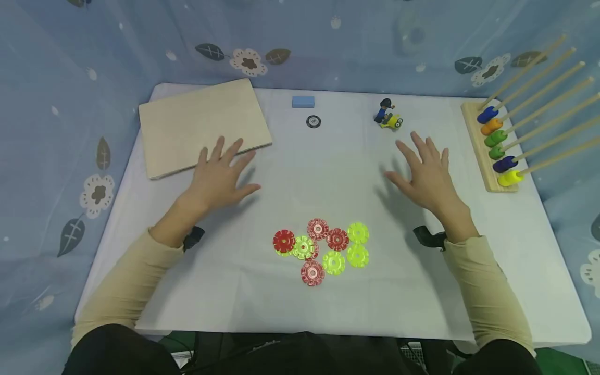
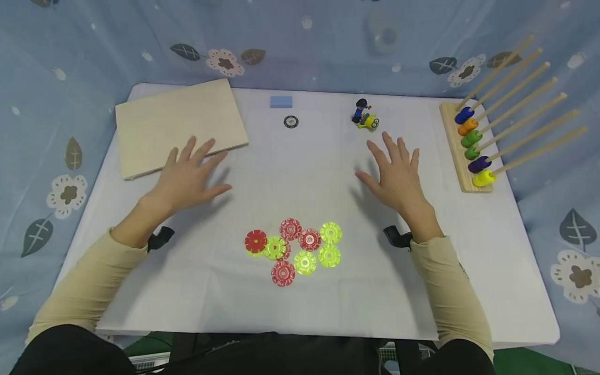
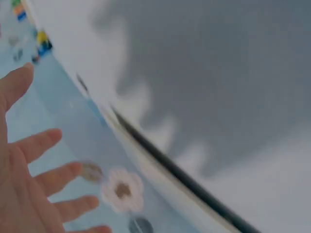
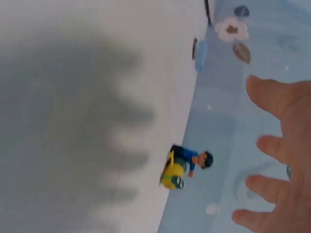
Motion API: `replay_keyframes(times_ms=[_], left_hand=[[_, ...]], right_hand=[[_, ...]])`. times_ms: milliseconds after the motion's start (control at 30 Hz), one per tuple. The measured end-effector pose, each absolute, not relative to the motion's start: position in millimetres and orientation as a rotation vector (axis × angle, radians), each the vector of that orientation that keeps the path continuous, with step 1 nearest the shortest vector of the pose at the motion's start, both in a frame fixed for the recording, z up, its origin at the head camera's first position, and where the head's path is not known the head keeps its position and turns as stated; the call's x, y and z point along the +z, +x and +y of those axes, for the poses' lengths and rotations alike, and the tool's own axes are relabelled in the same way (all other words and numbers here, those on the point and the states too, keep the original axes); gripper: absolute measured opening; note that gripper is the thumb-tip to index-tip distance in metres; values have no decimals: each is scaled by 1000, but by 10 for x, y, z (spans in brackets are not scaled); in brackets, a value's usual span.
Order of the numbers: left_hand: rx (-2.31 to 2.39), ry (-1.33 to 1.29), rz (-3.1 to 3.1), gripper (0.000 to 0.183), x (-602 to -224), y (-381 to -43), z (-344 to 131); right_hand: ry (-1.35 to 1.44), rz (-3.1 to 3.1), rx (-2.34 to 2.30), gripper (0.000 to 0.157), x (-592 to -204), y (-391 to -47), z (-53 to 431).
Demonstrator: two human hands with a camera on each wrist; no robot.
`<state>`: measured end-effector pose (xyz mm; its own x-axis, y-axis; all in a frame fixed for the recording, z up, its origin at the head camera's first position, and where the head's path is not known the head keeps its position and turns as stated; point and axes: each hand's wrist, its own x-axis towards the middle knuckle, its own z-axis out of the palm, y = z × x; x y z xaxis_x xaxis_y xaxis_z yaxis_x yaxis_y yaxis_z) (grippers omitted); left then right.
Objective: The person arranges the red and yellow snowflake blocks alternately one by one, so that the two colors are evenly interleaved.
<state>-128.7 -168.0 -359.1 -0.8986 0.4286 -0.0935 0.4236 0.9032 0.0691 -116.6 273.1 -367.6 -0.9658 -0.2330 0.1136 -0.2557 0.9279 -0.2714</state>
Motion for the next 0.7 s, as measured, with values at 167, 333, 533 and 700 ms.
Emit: replay_keyframes(times_ms=[167, 333, 533, 700], left_hand=[[48, 970, 2879, 64, -3685, -1097, -1399], [134, 1207, 2767, 54, -3823, -842, -1137], [155, 1508, 2680, 41, -3961, -607, -743], [36, 1645, 2646, 37, -3972, -523, -349]], right_hand=[[632, -3074, 392, 55, -3702, -1094, 2622], [971, -3063, 385, 47, -3765, -968, 2452], [1202, -3153, 378, 42, -3794, -782, 2270], [1284, -3224, 282, 40, -3792, -670, 2195]])
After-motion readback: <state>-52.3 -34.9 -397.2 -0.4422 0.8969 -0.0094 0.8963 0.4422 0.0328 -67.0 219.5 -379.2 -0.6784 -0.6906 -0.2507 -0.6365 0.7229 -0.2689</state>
